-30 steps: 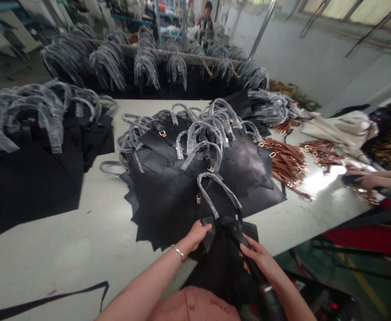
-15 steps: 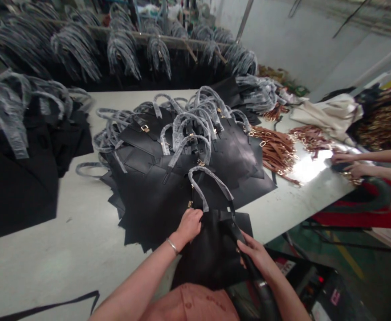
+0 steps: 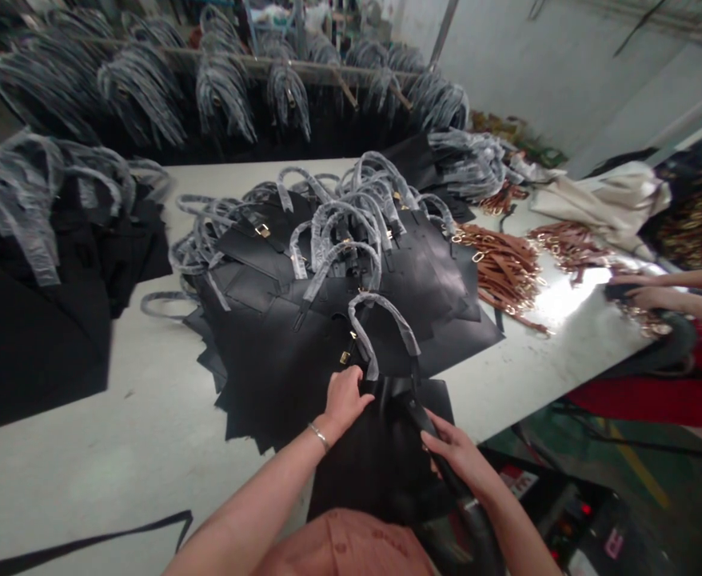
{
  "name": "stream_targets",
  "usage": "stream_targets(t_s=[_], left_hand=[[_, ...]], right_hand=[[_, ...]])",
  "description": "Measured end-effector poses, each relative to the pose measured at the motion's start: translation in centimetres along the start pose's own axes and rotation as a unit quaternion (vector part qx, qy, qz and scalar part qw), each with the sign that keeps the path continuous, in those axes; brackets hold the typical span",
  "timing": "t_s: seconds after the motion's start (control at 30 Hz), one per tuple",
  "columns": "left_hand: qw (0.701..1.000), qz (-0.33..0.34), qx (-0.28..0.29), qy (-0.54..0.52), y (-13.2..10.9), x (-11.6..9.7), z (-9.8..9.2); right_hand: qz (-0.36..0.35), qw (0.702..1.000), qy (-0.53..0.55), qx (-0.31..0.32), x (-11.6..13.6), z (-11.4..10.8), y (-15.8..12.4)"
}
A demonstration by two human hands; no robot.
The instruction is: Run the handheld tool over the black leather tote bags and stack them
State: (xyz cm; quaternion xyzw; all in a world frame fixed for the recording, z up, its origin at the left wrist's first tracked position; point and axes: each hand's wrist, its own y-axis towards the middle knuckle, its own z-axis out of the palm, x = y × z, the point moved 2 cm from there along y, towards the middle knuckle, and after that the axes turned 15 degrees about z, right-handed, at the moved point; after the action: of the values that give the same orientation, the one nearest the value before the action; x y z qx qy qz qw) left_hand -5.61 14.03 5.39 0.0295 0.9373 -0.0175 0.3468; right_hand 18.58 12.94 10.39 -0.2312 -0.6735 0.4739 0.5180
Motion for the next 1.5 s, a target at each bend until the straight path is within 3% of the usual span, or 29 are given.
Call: stream_targets(t_s=[0.17,0.33,0.43,0.77,0.93,1.2,1.37,1.5], left_hand=[[0.995,-0.095,0.008,0.028,0.9,-1.6,0.2],[0.988,-0.106,0.106,0.016,1.9,-1.8,0.3],[0.986,-0.093,0.136,0.03,1.9,-1.7,1.0],[0.987,-0.085,0.128,0.045,2.1,-1.2,2.1],[0.989,-0.089,0.112,0.035,2.0,-0.9,2.3],[0.99,-0.108,0.082,-0.029,2.1,-0.6,2.2],[0.983,-0.101,0.068,-0.138,2.2,0.2,1.2],[0.958,-0.087,0.072,-0.263,1.5,0.6,-1.6]], right_hand=[[-0.004,1.0,0.0,-0.002,0.0,0.0,0.4],[-0.002,1.0,0.008,-0.013,-0.9,-0.5,0.0],[-0.013,1.0,0.013,-0.01,-1.3,-0.6,-0.3],[-0.031,1.0,0.004,0.001,-0.2,0.2,1.2],[-0.048,0.997,-0.049,-0.039,-0.6,0.3,0.9],[-0.1,0.99,0.016,-0.103,1.2,1.6,0.6],[-0.084,0.988,0.061,-0.118,0.5,-0.4,-2.0],[-0.07,0.979,0.105,-0.158,-1.6,-1.7,-3.3]])
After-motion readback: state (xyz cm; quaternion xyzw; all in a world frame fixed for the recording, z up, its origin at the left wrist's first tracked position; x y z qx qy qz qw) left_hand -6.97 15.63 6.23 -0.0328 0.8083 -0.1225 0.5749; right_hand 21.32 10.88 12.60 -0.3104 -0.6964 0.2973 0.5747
